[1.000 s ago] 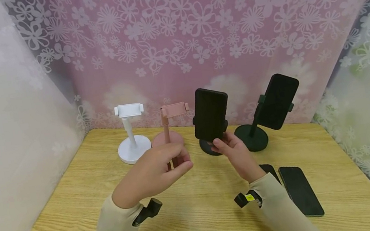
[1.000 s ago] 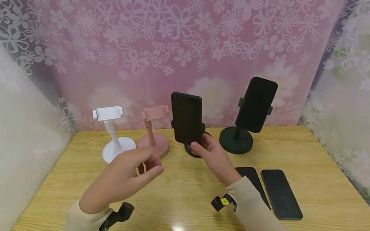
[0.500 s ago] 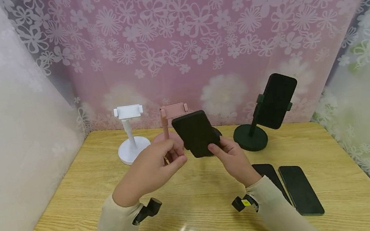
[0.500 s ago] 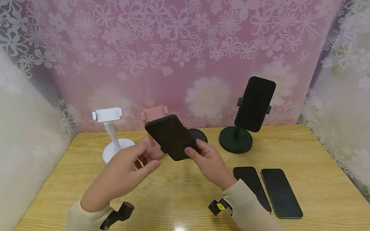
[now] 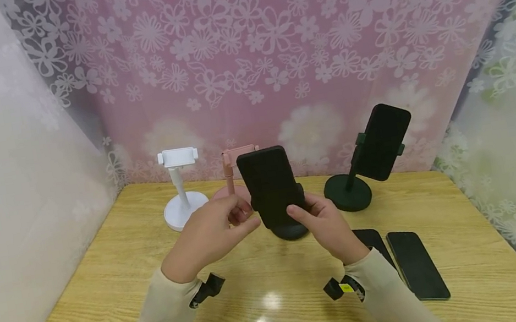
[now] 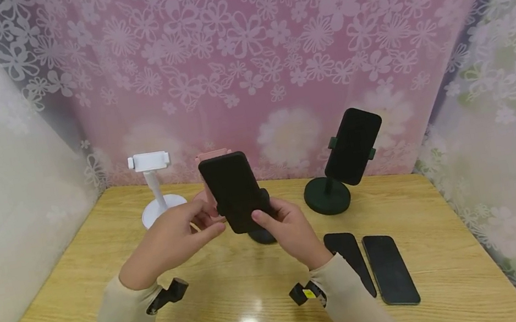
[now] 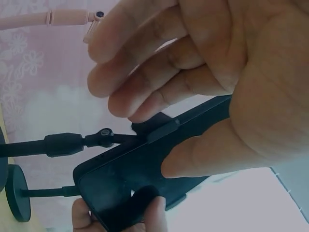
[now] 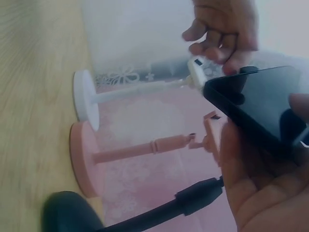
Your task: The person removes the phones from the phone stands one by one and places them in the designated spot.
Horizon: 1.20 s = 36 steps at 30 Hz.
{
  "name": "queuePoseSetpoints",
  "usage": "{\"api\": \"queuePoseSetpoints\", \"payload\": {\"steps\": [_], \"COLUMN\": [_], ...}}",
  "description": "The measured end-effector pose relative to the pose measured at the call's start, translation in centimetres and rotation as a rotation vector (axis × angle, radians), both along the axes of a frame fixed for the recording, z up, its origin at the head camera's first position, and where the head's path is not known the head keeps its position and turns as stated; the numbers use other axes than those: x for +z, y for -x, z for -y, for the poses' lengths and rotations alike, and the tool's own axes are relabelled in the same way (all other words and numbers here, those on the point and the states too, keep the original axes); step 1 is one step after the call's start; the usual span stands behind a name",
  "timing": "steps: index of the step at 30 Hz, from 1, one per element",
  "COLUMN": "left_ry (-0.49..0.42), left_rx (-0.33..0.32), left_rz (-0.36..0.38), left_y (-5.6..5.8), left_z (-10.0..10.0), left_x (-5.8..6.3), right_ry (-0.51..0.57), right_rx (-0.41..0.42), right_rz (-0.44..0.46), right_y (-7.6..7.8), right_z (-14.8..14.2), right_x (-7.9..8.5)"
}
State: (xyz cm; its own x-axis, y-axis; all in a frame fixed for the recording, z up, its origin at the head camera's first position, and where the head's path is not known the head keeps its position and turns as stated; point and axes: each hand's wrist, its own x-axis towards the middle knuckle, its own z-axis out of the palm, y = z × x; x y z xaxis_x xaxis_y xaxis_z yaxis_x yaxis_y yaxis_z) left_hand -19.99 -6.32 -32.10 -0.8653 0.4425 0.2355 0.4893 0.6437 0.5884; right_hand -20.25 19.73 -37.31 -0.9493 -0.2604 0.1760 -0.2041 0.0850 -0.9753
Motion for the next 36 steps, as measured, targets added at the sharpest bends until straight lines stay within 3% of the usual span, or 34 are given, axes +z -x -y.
{"api": "queuePoseSetpoints", "payload": {"steps": [7,16,20,27,29,32,36], "left_ry": [-0.028,-0.094,-0.125,-0.121,-0.121,-0.138,-0.178], "left_rx": [-0.012,-0.039,-0.072,-0.111,-0.121,-0.134,-0.157], "left_rz": [0.000,-0.044,-0.025,-0.018,-0.033,-0.033,-0.003], "left_y": [0.2,0.4,0.3,0.2,0.1,-0.2,-0.8], "left_z": [0.0,0.1,0.1,-0.1,-0.2,-0.2,-0.1], "left_x": [0.0,0.0,0.1,0.2,0.1,0.1,0.3], "right_ry": [-0.027,-0.081,-0.116,-0.469,-0.505,-0.503,-0.465], "right_rx": [0.101,0.154,0.189,0.014,-0.012,0.001,0.046], "right_rz": [-0.007,-0.043,-0.079,-0.368,-0.425,-0.418,-0.342], "right_y": [-0.8,-1.3,-1.4,-2.5,-2.7,-2.8,-3.1], "right_z": [-0.1,-0.2,-0.3,-0.6,-0.8,-1.1,-1.4], "right_x": [0.8,1.3,1.4,3.1,3.5,3.7,3.8]}}
